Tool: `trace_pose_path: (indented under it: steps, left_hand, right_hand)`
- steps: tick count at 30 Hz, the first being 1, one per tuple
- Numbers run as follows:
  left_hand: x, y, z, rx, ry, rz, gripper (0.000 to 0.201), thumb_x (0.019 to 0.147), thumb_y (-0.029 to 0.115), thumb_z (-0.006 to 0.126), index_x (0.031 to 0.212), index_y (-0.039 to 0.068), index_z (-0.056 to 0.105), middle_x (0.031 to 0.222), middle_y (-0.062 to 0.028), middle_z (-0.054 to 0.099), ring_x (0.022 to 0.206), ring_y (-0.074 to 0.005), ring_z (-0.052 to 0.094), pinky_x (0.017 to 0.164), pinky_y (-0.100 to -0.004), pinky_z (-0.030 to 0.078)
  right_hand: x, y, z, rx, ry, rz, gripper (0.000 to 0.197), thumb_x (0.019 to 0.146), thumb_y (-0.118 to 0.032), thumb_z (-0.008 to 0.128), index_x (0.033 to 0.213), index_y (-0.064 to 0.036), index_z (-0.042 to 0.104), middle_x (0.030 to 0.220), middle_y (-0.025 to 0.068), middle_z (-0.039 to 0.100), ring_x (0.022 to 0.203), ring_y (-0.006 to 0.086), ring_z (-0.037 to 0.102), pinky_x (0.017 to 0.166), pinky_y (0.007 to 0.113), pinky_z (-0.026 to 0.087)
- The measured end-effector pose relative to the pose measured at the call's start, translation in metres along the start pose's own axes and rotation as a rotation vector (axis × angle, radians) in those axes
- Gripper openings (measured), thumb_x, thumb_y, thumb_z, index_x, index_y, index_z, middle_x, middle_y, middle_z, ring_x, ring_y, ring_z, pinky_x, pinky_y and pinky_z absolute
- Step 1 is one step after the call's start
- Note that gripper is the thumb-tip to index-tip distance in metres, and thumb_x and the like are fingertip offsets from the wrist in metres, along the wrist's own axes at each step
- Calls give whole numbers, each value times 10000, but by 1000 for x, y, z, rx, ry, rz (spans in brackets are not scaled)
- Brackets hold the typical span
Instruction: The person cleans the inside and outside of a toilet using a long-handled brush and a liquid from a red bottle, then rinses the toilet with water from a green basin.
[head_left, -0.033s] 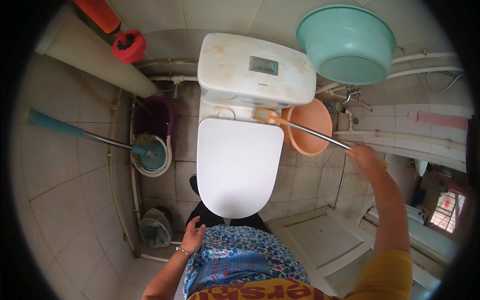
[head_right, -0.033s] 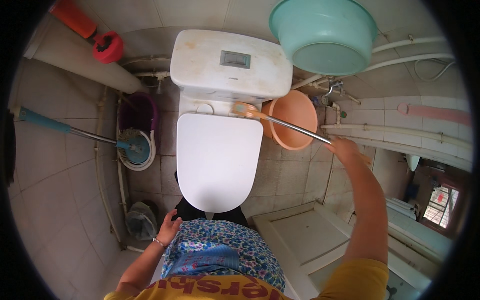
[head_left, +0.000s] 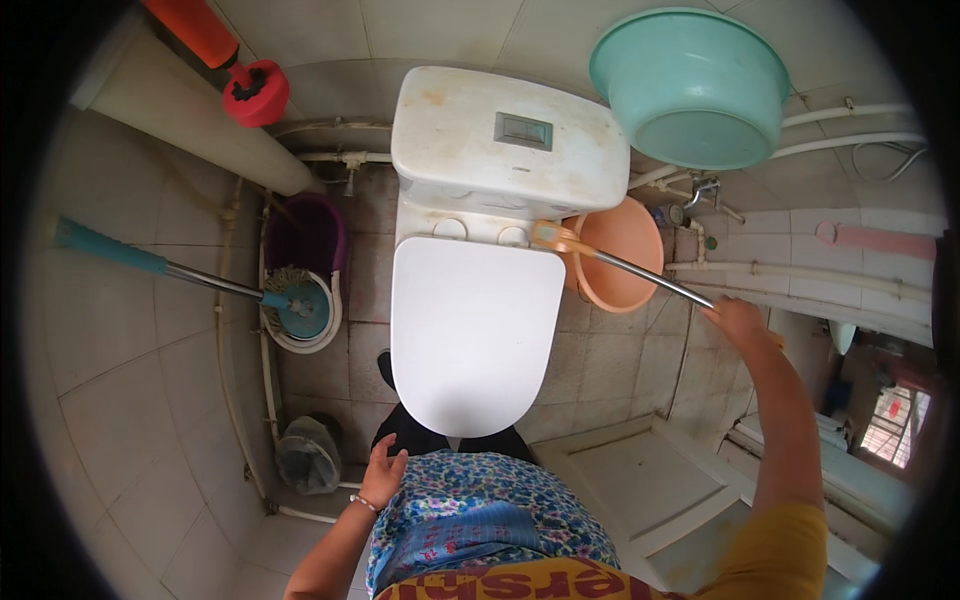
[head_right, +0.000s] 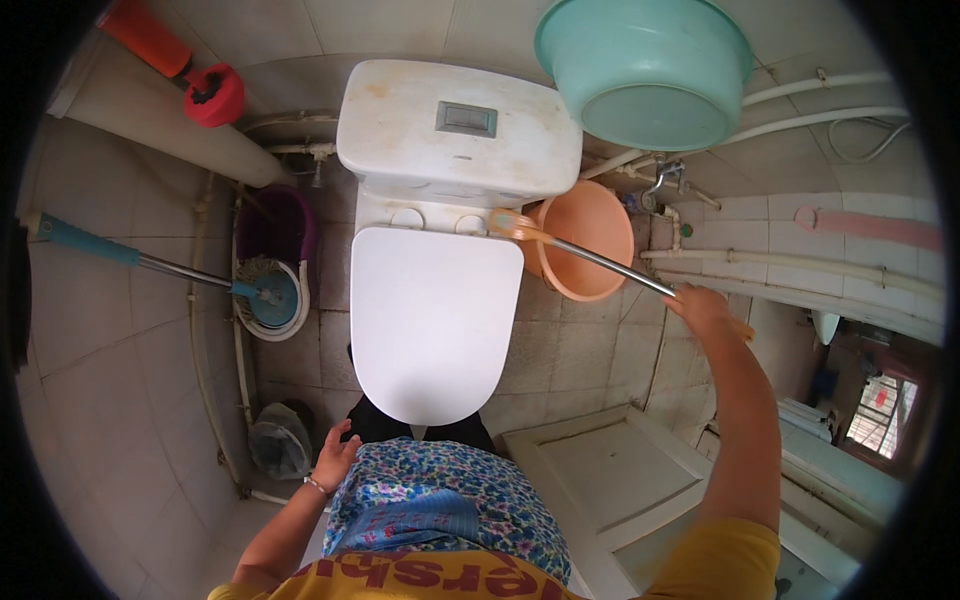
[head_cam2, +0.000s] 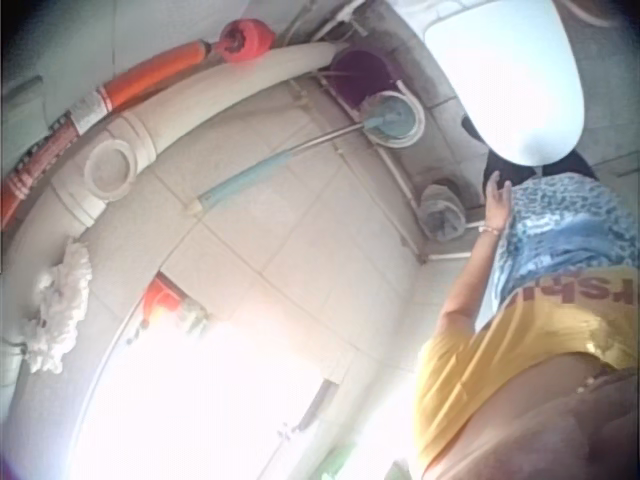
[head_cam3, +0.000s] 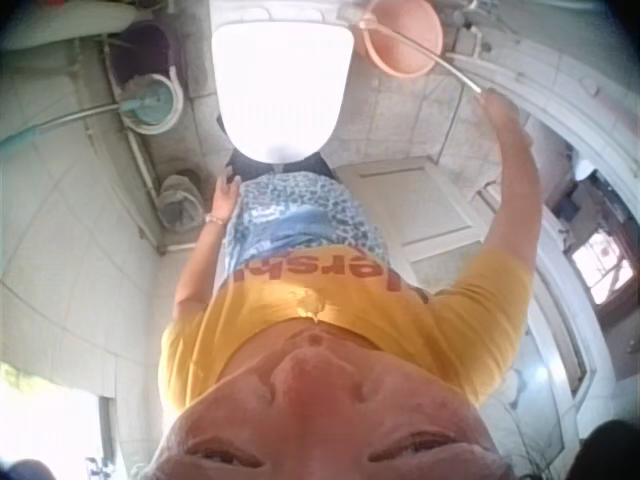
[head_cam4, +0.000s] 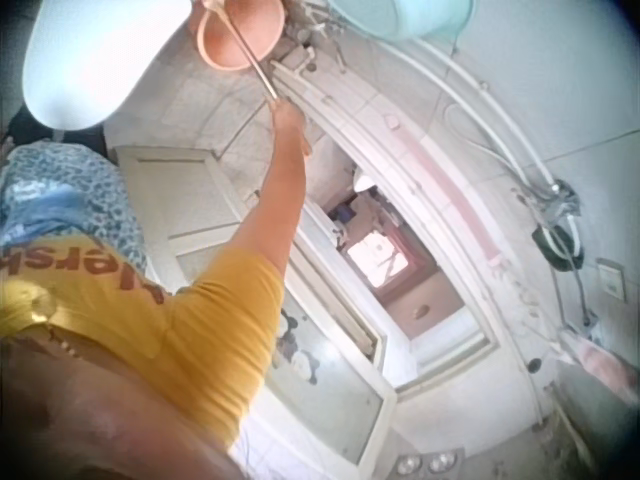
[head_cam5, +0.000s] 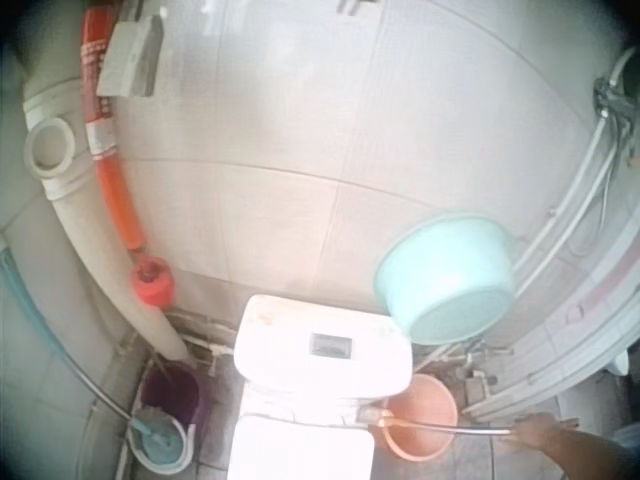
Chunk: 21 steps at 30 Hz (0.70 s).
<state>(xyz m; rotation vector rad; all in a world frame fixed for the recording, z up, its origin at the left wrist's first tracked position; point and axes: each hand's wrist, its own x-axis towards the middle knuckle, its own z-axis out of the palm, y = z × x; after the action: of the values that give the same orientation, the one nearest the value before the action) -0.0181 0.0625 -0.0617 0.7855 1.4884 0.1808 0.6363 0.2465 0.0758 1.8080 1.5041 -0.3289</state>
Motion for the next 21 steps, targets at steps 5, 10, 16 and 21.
trace_pose_path:
  steps: [5, 10, 16, 21]
  left_hand:
    - [-1, 43, 43, -28, -70, -108, 533, 899, 258, 543, 1335, 47, 319, 1315, -131, 399, 995, -200, 570, 722, -311, 515]
    - [11, 46, 89, 29, -96, 25, 524, 911, 245, 529, 1345, 54, 305, 1337, -144, 387, 1026, -216, 565, 745, -325, 512]
    - [9, 65, 107, 10, -32, 56, 517, 891, 236, 550, 1296, -15, 348, 1211, -186, 478, 815, -191, 617, 659, -296, 508]
    - [14, 68, 119, 68, -49, -4, 529, 892, 249, 547, 1310, 3, 337, 1253, -171, 461, 830, -197, 615, 654, -301, 518]
  right_hand:
    - [-18, -6, 14, 41, 23, 40, 511, 864, -538, 459, 990, -56, 571, 857, 134, 646, 802, 312, 616, 676, 406, 489]
    - [-2, -39, 16, 200, -32, -45, 490, 865, -524, 472, 956, -52, 569, 817, 133, 638, 761, 300, 613, 642, 416, 480]
    - [8, 34, 71, 245, -104, 69, 480, 861, -508, 494, 936, -41, 577, 784, 154, 623, 731, 302, 604, 630, 415, 467]
    - [-26, -29, 74, 357, -49, -19, 489, 852, -532, 490, 918, -56, 581, 748, 150, 618, 673, 300, 600, 617, 412, 476]
